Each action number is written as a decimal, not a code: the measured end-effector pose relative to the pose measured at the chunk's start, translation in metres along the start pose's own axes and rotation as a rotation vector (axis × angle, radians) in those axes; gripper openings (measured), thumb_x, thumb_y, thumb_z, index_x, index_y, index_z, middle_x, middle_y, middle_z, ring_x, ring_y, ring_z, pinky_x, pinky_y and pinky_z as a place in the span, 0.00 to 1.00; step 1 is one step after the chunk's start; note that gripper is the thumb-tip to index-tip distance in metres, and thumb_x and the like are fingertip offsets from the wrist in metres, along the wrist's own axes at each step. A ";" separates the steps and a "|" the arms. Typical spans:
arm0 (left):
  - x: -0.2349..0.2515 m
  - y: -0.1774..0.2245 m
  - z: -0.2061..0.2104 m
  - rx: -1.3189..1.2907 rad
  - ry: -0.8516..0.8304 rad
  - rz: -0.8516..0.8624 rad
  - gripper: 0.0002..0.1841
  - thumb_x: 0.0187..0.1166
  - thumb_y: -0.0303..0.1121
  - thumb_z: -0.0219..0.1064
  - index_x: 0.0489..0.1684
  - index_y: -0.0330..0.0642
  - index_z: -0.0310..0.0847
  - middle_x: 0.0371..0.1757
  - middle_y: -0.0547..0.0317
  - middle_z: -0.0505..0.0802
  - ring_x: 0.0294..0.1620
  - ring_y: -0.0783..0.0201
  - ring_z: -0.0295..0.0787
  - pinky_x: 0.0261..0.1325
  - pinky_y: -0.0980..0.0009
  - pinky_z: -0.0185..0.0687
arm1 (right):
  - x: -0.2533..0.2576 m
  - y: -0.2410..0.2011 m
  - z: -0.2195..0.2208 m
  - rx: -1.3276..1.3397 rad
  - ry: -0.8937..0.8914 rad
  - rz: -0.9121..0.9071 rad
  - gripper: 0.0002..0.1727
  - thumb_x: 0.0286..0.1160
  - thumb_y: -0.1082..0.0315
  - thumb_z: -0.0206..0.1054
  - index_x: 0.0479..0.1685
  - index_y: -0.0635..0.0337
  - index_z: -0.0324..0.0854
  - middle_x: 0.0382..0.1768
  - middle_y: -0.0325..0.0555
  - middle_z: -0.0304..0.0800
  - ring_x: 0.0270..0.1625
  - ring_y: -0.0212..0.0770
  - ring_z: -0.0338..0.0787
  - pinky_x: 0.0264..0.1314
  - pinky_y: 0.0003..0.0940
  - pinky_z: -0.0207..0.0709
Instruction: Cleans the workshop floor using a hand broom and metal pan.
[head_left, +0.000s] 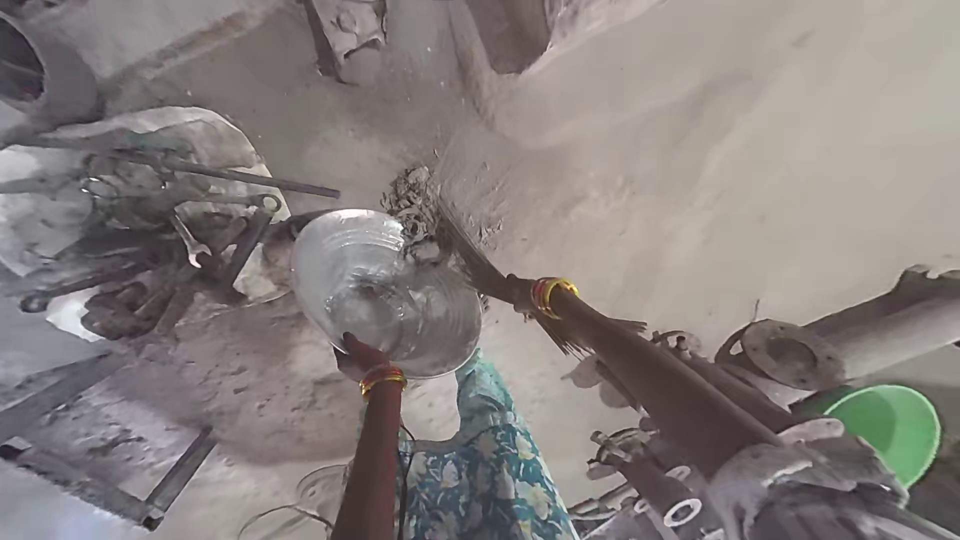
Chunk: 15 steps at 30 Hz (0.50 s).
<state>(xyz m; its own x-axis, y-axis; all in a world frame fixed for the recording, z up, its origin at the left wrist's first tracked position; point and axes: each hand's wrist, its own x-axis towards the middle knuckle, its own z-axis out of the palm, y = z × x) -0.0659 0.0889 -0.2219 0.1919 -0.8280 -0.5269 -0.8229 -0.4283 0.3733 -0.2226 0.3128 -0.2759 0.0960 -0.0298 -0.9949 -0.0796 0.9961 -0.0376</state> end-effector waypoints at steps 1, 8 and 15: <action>0.000 0.001 0.000 0.013 0.004 -0.009 0.24 0.94 0.36 0.52 0.79 0.26 0.70 0.75 0.33 0.82 0.78 0.49 0.77 0.81 0.57 0.66 | -0.003 0.005 0.007 -0.018 -0.017 -0.027 0.40 0.73 0.79 0.70 0.85 0.68 0.54 0.57 0.71 0.83 0.46 0.61 0.91 0.50 0.57 0.84; 0.000 0.009 -0.005 0.073 -0.020 -0.066 0.25 0.94 0.37 0.53 0.82 0.29 0.69 0.76 0.31 0.81 0.80 0.43 0.76 0.82 0.53 0.64 | -0.080 0.000 0.041 -0.378 -0.215 -0.060 0.40 0.75 0.78 0.68 0.88 0.65 0.53 0.66 0.77 0.81 0.66 0.75 0.84 0.65 0.71 0.75; 0.012 0.007 -0.005 0.016 -0.053 -0.091 0.25 0.93 0.36 0.53 0.84 0.31 0.67 0.78 0.33 0.79 0.81 0.45 0.74 0.83 0.53 0.64 | -0.135 0.004 -0.016 -0.541 0.306 0.205 0.34 0.74 0.78 0.68 0.84 0.53 0.72 0.74 0.70 0.77 0.69 0.76 0.80 0.65 0.71 0.72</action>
<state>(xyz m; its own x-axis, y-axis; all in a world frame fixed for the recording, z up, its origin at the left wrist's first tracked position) -0.0667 0.0735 -0.2216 0.2380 -0.7652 -0.5982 -0.8120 -0.4947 0.3098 -0.2515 0.3198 -0.1428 -0.2550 0.0548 -0.9654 -0.5621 0.8040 0.1941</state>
